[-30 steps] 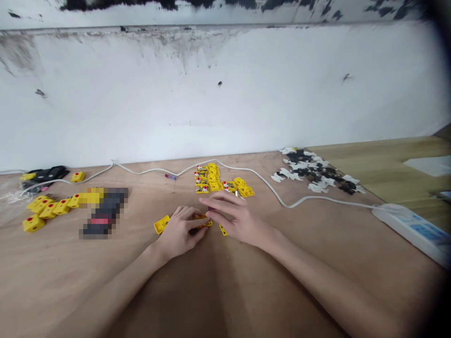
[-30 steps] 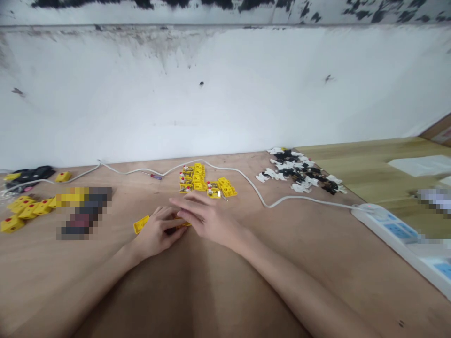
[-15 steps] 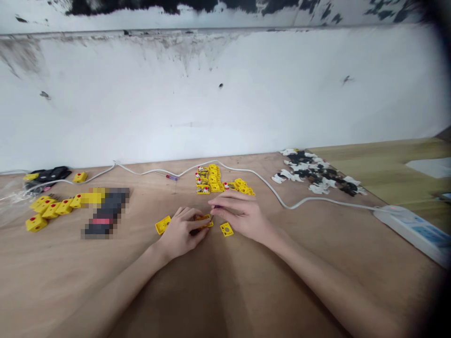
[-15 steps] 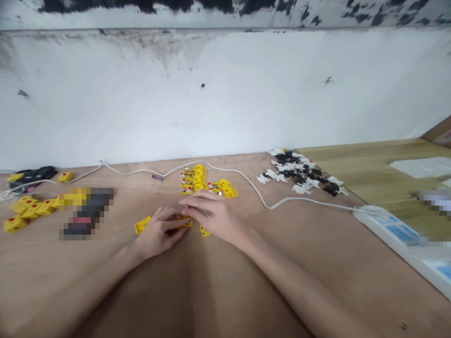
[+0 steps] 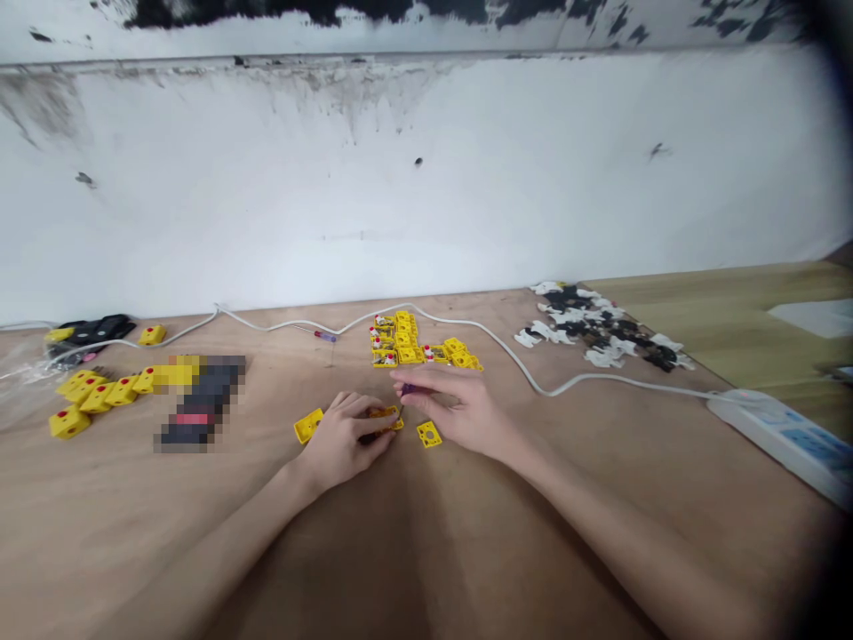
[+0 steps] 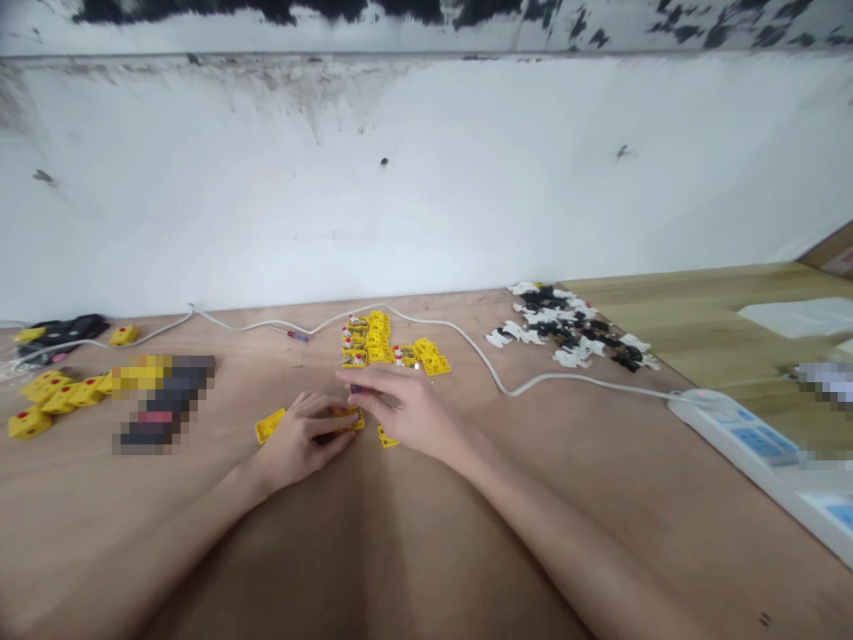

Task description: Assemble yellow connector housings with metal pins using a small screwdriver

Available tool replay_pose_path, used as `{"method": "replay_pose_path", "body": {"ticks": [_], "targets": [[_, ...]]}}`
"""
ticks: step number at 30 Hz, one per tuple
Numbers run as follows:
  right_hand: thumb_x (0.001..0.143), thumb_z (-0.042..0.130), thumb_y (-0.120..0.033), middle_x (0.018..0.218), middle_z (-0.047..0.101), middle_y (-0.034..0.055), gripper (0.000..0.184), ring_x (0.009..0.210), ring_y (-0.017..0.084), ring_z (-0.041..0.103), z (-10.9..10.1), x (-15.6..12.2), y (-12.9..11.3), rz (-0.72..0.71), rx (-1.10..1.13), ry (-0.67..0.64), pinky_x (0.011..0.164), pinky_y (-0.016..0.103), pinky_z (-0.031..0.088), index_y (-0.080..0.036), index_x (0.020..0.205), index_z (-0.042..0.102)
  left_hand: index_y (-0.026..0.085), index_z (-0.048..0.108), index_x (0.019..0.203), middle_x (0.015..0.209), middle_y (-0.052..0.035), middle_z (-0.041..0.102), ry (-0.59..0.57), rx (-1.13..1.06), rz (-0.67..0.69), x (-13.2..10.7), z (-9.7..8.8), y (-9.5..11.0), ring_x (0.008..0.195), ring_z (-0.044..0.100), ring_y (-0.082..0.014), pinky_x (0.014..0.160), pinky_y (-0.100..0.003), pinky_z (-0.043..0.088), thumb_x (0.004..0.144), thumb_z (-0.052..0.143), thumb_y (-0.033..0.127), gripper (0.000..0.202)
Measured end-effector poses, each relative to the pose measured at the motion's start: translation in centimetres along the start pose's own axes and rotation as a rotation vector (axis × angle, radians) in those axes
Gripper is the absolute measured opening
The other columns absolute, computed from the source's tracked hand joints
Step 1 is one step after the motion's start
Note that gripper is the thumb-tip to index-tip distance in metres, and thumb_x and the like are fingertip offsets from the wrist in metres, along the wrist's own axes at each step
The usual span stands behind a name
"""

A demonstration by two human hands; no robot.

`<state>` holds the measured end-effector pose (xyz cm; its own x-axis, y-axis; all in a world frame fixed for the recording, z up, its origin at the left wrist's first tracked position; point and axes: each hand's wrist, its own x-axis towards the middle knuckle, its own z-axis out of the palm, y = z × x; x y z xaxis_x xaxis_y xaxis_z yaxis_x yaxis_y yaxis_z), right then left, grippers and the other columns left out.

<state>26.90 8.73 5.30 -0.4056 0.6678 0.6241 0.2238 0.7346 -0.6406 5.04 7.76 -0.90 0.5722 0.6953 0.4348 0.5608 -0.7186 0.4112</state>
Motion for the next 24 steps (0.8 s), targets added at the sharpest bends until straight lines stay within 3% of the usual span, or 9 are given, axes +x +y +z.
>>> {"method": "replay_pose_path", "body": {"ticks": [6,9,13,17,21,24], "targets": [[0.095,0.061,-0.018,0.113,0.073,0.0035,0.035,0.104,0.02,0.069,0.07,-0.06,0.26,0.014,0.009,-0.002,0.094,0.037,0.056,-0.03,0.128,0.066,0.031,0.074,0.108,0.109,-0.0035,0.07,-0.005,0.002,-0.005,-0.01,-0.12,0.06,0.099,0.063,-0.0195,0.085,-0.037,0.043,0.095,0.06,0.031,0.02],[0.092,0.068,-0.021,0.106,0.075,0.003,0.029,0.097,0.019,0.07,-0.05,-0.02,0.35,-0.003,-0.011,0.055,0.088,0.035,0.058,-0.031,0.118,0.071,0.031,0.074,0.108,0.109,-0.003,0.07,0.005,-0.001,0.0,-0.04,-0.08,0.03,0.1,0.063,-0.0193,0.085,-0.037,0.043,0.094,0.06,0.03,0.019],[0.096,0.06,-0.019,0.11,0.074,0.0052,0.032,0.1,0.019,0.069,-0.17,0.1,0.33,0.006,0.029,-0.026,0.093,0.036,0.056,-0.027,0.126,0.068,0.031,0.075,0.107,0.11,-0.0021,0.07,0.004,0.004,0.007,-0.05,-0.05,-0.01,0.1,0.063,-0.0185,0.086,-0.037,0.042,0.094,0.061,0.03,0.019],[0.093,0.065,-0.021,0.103,0.074,0.0048,0.026,0.092,0.018,0.07,-0.12,0.14,0.18,0.014,-0.016,0.029,0.088,0.034,0.056,-0.026,0.117,0.072,0.031,0.075,0.107,0.109,-0.0027,0.071,0.015,-0.006,0.008,-0.07,0.04,-0.06,0.099,0.064,-0.0185,0.086,-0.036,0.043,0.095,0.061,0.031,0.019],[0.097,0.057,-0.018,0.111,0.073,0.006,0.032,0.101,0.019,0.069,0.04,0.07,0.05,0.06,0.068,-0.04,0.091,0.035,0.056,-0.025,0.127,0.066,0.029,0.076,0.106,0.109,-0.0036,0.071,0.035,-0.029,0.012,-0.12,0.19,-0.1,0.1,0.064,-0.0191,0.086,-0.035,0.045,0.094,0.061,0.031,0.019],[0.094,0.063,-0.02,0.102,0.075,0.0049,0.024,0.094,0.018,0.07,0.13,0.1,0.06,0.052,0.037,0.042,0.089,0.034,0.056,-0.025,0.115,0.072,0.03,0.075,0.106,0.109,-0.0024,0.071,0.033,-0.039,0.014,-0.14,0.22,-0.11,0.101,0.064,-0.0186,0.087,-0.035,0.045,0.094,0.061,0.03,0.018]]}}
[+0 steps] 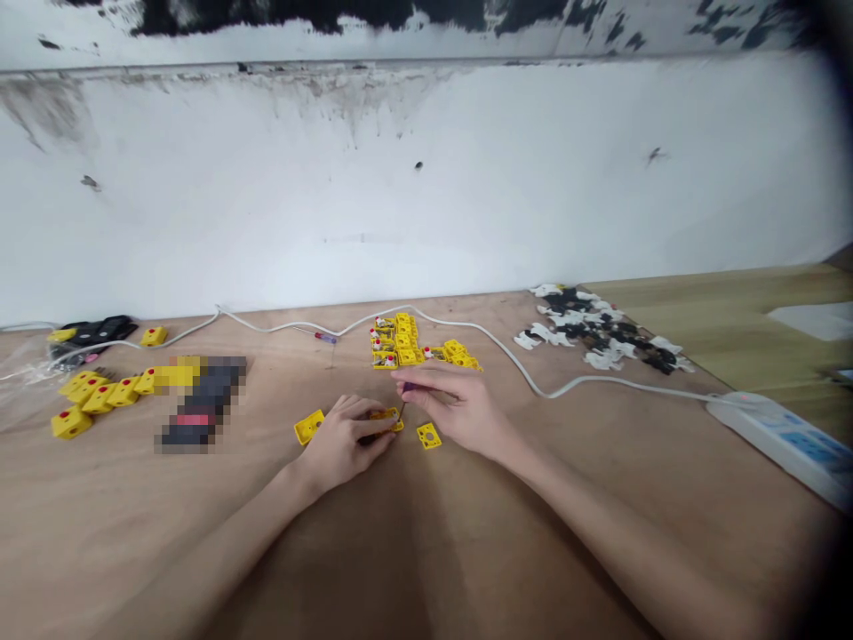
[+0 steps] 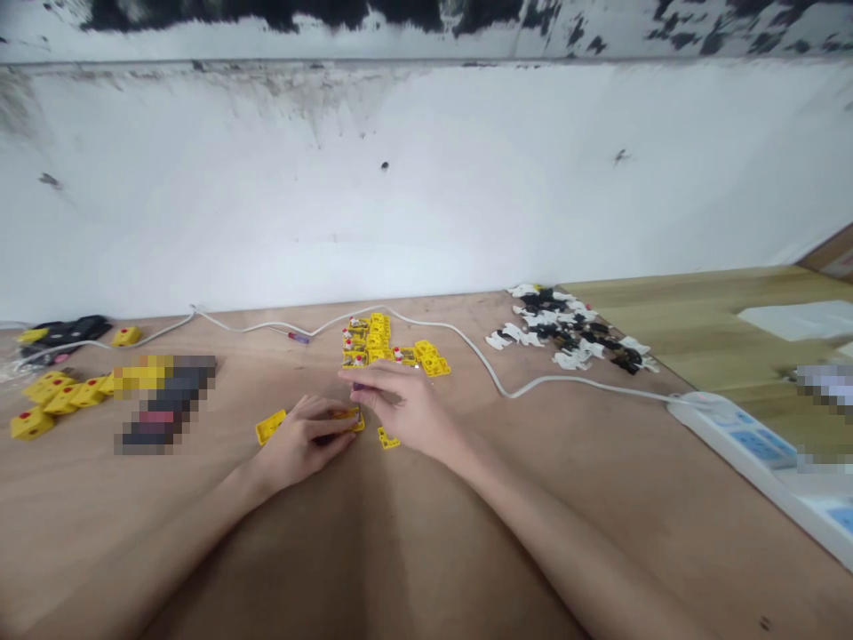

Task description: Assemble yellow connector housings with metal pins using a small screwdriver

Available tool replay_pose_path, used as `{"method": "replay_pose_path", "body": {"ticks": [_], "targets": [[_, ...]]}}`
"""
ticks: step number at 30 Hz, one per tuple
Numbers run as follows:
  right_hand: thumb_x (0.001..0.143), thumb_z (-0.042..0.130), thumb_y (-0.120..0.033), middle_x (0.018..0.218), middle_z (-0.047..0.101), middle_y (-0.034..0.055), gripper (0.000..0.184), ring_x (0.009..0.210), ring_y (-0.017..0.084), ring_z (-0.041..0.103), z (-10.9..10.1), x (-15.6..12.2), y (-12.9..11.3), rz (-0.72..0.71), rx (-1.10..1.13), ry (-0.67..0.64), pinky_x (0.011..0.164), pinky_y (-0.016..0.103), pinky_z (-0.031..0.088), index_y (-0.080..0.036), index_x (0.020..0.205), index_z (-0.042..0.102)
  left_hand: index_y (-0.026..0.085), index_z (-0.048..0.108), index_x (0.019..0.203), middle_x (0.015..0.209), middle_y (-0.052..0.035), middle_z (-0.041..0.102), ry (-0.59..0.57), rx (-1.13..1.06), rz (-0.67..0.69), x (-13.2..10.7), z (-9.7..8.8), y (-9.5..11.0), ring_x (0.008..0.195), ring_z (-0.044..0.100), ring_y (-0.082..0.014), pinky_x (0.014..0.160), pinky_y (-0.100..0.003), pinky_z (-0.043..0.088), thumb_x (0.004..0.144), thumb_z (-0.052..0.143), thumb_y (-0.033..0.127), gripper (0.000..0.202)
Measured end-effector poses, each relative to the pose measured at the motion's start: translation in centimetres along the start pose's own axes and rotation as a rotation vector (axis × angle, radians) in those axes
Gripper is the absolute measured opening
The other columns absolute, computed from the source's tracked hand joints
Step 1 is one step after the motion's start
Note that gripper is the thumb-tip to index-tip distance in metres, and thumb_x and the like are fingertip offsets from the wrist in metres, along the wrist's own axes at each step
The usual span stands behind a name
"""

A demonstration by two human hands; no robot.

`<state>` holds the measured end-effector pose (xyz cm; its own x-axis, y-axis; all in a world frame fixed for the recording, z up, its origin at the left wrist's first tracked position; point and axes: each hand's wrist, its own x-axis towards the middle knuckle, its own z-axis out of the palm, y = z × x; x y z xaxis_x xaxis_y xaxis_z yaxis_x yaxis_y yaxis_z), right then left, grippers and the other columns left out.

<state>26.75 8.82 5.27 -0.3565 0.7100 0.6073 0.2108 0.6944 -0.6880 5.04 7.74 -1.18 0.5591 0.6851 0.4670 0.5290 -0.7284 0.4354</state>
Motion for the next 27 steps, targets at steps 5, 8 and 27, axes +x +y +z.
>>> {"method": "replay_pose_path", "body": {"ticks": [5,8,27], "targets": [[0.097,0.056,-0.02,0.11,0.072,0.007,0.032,0.099,0.018,0.068,-0.2,0.1,0.1,0.063,0.029,-0.077,0.09,0.034,0.055,-0.024,0.128,0.064,0.029,0.074,0.109,0.111,-0.0029,0.071,-0.009,0.001,-0.014,0.0,-0.1,0.1,0.1,0.064,-0.0182,0.086,-0.035,0.045,0.094,0.062,0.03,0.02],[0.097,0.056,-0.017,0.102,0.074,0.005,0.028,0.092,0.017,0.07,-0.4,0.1,0.0,0.046,0.024,-0.075,0.086,0.033,0.056,-0.025,0.121,0.068,0.029,0.074,0.11,0.111,-0.0035,0.071,-0.011,0.006,-0.012,0.0,-0.2,0.1,0.1,0.064,-0.0187,0.087,-0.035,0.045,0.095,0.061,0.03,0.02],[0.094,0.06,-0.012,0.103,0.069,0.0046,0.016,0.088,0.017,0.064,-2.3,1.9,-2.0,-0.012,-0.496,-0.354,0.076,0.027,0.046,-0.02,0.107,0.065,0.028,0.075,0.107,0.109,-0.0049,0.071,0.002,0.004,-0.013,0.2,-0.2,0.3,0.098,0.064,-0.0201,0.085,-0.037,0.047,0.094,0.062,0.029,0.019]]}}
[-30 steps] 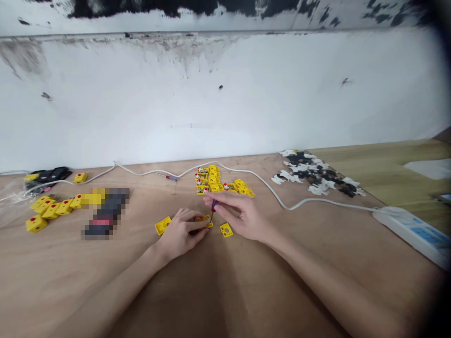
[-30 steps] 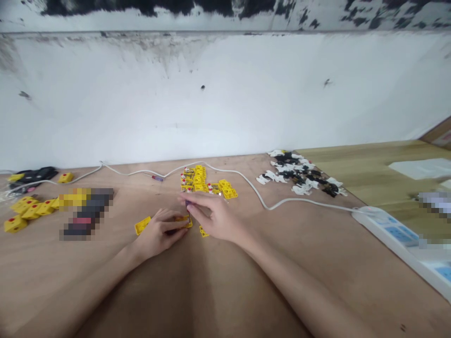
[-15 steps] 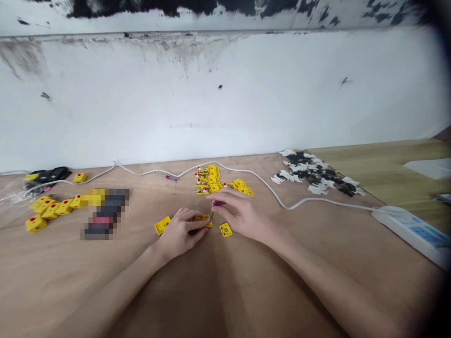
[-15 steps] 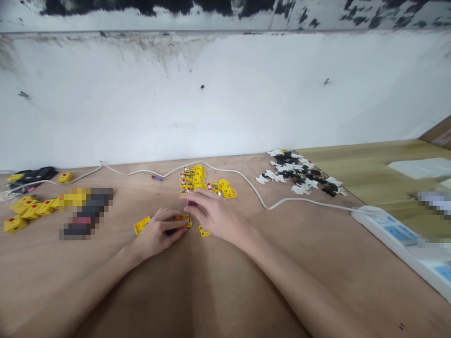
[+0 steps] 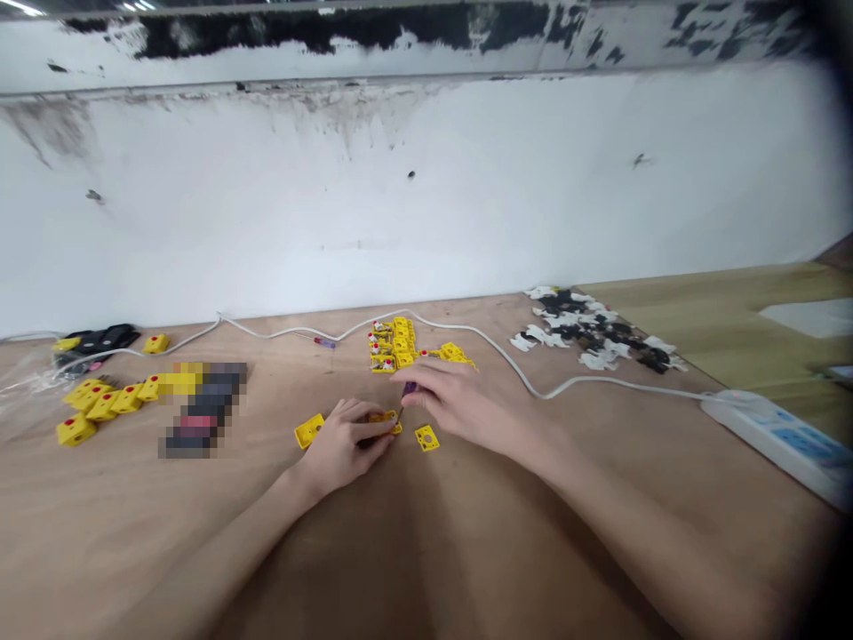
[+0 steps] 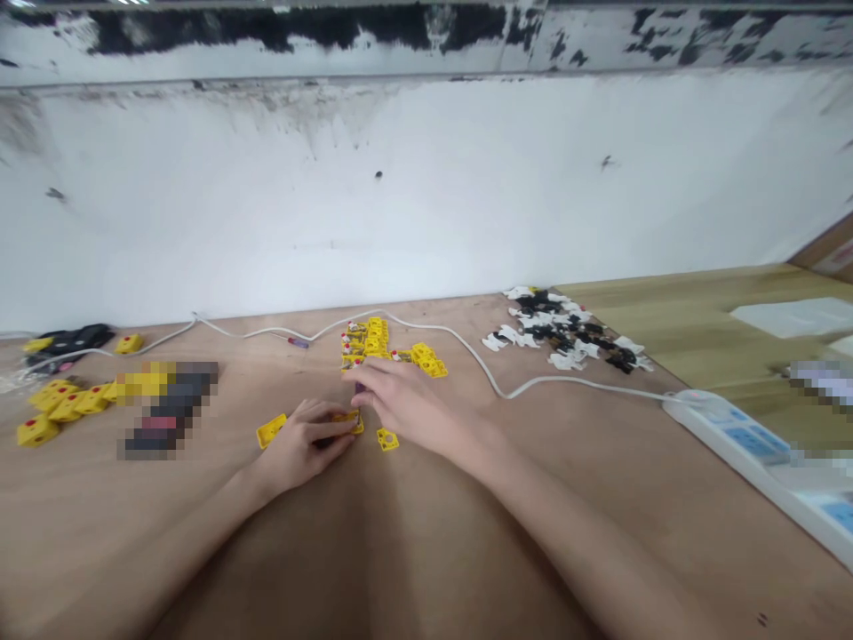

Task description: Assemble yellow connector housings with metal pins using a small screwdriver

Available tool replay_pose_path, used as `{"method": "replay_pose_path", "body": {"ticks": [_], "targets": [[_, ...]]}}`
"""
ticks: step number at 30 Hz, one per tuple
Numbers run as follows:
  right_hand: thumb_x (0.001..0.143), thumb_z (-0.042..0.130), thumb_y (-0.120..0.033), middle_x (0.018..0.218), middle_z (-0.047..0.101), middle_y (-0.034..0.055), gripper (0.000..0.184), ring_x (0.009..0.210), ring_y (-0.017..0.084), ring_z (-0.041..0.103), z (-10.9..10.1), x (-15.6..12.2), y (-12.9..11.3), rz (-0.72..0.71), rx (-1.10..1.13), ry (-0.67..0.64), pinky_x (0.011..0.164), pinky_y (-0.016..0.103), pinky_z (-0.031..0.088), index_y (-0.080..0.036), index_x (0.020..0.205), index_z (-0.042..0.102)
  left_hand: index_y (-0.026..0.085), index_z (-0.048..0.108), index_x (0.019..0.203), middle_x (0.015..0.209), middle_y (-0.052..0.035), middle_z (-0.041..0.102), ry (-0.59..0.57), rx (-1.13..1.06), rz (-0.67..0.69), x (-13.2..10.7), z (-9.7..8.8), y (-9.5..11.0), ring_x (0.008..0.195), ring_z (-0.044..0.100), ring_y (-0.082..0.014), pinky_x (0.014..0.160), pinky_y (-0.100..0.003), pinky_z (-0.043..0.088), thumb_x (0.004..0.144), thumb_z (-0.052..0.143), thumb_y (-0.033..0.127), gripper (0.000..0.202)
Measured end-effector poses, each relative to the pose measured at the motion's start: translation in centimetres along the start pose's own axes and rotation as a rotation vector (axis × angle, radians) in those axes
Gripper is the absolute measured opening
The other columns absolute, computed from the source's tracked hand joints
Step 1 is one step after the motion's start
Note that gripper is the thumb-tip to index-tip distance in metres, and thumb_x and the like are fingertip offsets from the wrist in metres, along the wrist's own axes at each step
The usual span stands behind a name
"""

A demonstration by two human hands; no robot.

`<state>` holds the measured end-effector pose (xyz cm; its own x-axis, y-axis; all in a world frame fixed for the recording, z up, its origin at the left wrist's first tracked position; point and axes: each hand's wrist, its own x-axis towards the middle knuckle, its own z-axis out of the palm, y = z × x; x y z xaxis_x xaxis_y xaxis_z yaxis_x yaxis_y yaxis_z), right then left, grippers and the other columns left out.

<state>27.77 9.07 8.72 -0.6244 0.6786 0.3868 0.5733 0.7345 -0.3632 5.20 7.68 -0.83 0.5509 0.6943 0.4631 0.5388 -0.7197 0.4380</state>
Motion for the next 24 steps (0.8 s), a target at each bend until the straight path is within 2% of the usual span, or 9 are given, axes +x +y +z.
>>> {"method": "replay_pose_path", "body": {"ticks": [4,7,9,11,15,19,22,24], "targets": [[0.093,0.06,-0.01,0.092,0.064,0.0036,0.008,0.074,0.016,0.061,-1.4,1.3,-0.4,-0.146,-0.302,-0.238,0.066,0.027,0.043,-0.018,0.091,0.063,0.028,0.076,0.105,0.109,-0.0051,0.071,-0.011,0.005,-0.008,0.1,-0.1,0.1,0.097,0.065,-0.0198,0.085,-0.036,0.048,0.095,0.06,0.031,0.019],[0.089,0.058,-0.003,0.096,0.061,0.0066,0.013,0.085,0.02,0.061,-2.3,2.0,-1.1,-0.298,-0.535,-0.37,0.069,0.029,0.044,-0.016,0.086,0.059,0.029,0.076,0.105,0.109,-0.0054,0.071,-0.012,0.008,-0.007,0.1,-0.1,0.1,0.098,0.065,-0.0198,0.086,-0.037,0.048,0.095,0.059,0.032,0.02],[0.087,0.059,-0.003,0.097,0.061,0.0075,0.013,0.087,0.022,0.06,-2.5,2.2,-1.3,-0.384,-0.577,-0.417,0.07,0.03,0.044,-0.015,0.087,0.057,0.029,0.077,0.104,0.109,-0.0054,0.071,-0.012,0.007,-0.004,0.1,-0.1,0.2,0.098,0.065,-0.0197,0.086,-0.037,0.048,0.095,0.059,0.031,0.02],[0.087,0.059,-0.004,0.094,0.062,0.0064,0.013,0.084,0.021,0.06,-2.6,2.4,-1.4,-0.411,-0.548,-0.448,0.066,0.03,0.042,-0.016,0.09,0.056,0.028,0.077,0.105,0.109,-0.0053,0.071,-0.021,0.007,-0.003,0.1,-0.2,0.2,0.097,0.065,-0.0194,0.086,-0.037,0.048,0.095,0.059,0.03,0.02],[0.081,0.061,-0.003,0.081,0.065,0.0046,0.016,0.074,0.02,0.062,-2.7,3.2,-1.9,-0.305,-0.517,-0.545,0.059,0.028,0.037,-0.016,0.09,0.059,0.028,0.076,0.105,0.11,-0.0055,0.071,-0.027,0.007,-0.007,0.2,-0.3,0.3,0.097,0.065,-0.0196,0.087,-0.037,0.048,0.094,0.06,0.028,0.02],[0.083,0.062,-0.016,0.066,0.066,0.0083,0.005,0.059,0.022,0.061,-2.8,4.8,-3.3,-0.099,-0.559,-0.699,0.052,0.03,0.032,-0.014,0.081,0.066,0.029,0.076,0.107,0.112,-0.0061,0.071,-0.02,0.009,-0.007,0.0,-0.2,0.1,0.1,0.064,-0.0205,0.089,-0.038,0.048,0.094,0.06,0.028,0.021],[0.086,0.058,-0.02,0.068,0.068,0.0125,0.015,0.06,0.024,0.062,-2.8,5.6,-3.9,0.029,-0.543,-0.734,0.053,0.03,0.033,-0.013,0.078,0.068,0.029,0.076,0.109,0.113,-0.0062,0.07,-0.021,0.015,-0.006,-0.1,-0.1,0.0,0.101,0.064,-0.0208,0.09,-0.038,0.048,0.094,0.06,0.029,0.022],[0.084,0.06,-0.017,0.077,0.07,0.0139,0.013,0.065,0.025,0.064,-2.9,5.6,-3.8,0.007,-0.553,-0.697,0.055,0.03,0.035,-0.011,0.092,0.069,0.029,0.076,0.108,0.112,-0.0061,0.07,-0.025,0.015,-0.004,-0.1,-0.1,0.0,0.1,0.064,-0.0207,0.089,-0.038,0.048,0.093,0.061,0.027,0.022]]}}
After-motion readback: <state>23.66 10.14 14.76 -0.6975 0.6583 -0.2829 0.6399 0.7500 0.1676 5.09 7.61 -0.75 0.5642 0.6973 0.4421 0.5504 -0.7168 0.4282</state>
